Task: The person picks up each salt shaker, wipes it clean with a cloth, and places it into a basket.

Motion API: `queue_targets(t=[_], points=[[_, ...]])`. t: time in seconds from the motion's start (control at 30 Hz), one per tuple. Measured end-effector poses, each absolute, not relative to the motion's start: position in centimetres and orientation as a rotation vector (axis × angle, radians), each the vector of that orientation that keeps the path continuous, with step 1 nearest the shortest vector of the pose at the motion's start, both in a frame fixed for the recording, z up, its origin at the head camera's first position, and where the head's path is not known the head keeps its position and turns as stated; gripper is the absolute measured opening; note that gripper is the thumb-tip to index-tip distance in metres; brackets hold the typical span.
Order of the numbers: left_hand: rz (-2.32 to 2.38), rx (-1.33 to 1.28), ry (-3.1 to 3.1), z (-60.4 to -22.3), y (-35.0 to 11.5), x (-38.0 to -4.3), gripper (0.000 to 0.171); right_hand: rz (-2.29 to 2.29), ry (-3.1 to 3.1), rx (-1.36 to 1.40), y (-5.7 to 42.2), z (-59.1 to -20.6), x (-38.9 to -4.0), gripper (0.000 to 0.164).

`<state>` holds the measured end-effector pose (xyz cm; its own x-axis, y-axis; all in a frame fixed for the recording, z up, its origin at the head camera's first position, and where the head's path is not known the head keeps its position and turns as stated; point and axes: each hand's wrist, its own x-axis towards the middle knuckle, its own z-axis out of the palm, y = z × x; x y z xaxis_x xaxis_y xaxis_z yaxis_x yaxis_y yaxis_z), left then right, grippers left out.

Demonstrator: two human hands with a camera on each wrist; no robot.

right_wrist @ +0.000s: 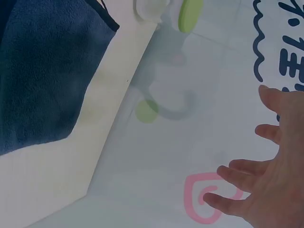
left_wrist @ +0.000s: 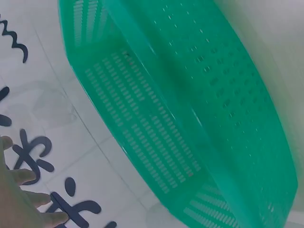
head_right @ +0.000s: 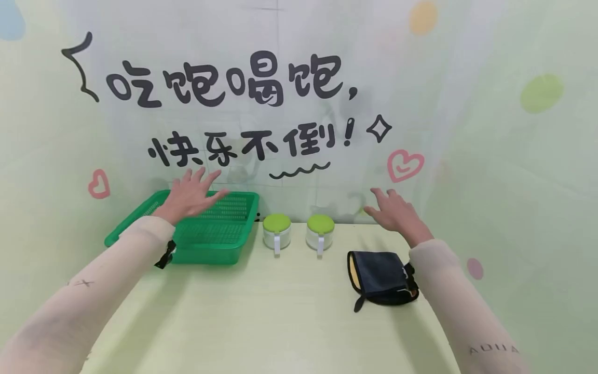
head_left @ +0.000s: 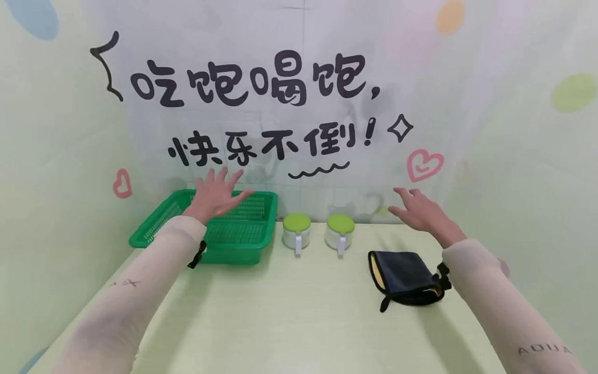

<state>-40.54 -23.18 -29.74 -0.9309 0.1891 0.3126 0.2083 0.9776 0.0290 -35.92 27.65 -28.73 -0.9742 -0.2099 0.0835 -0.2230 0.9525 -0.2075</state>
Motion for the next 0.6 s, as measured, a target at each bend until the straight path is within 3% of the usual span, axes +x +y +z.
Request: queue_targets(t=[0.27, 0.6], points=[[-0.276, -0.349, -2.790, -30.6, -21.0, -39.4, 0.081, 0.445, -3.041, 0.380, 28.0, -30.2, -34.6, 0.074], [-0.650, -0.388, -2.689, -32.2, -17.1, -37.8, 0.061, 0.641, -3.000, 0.409, 28.9, -33.3, -33.8, 0.069]])
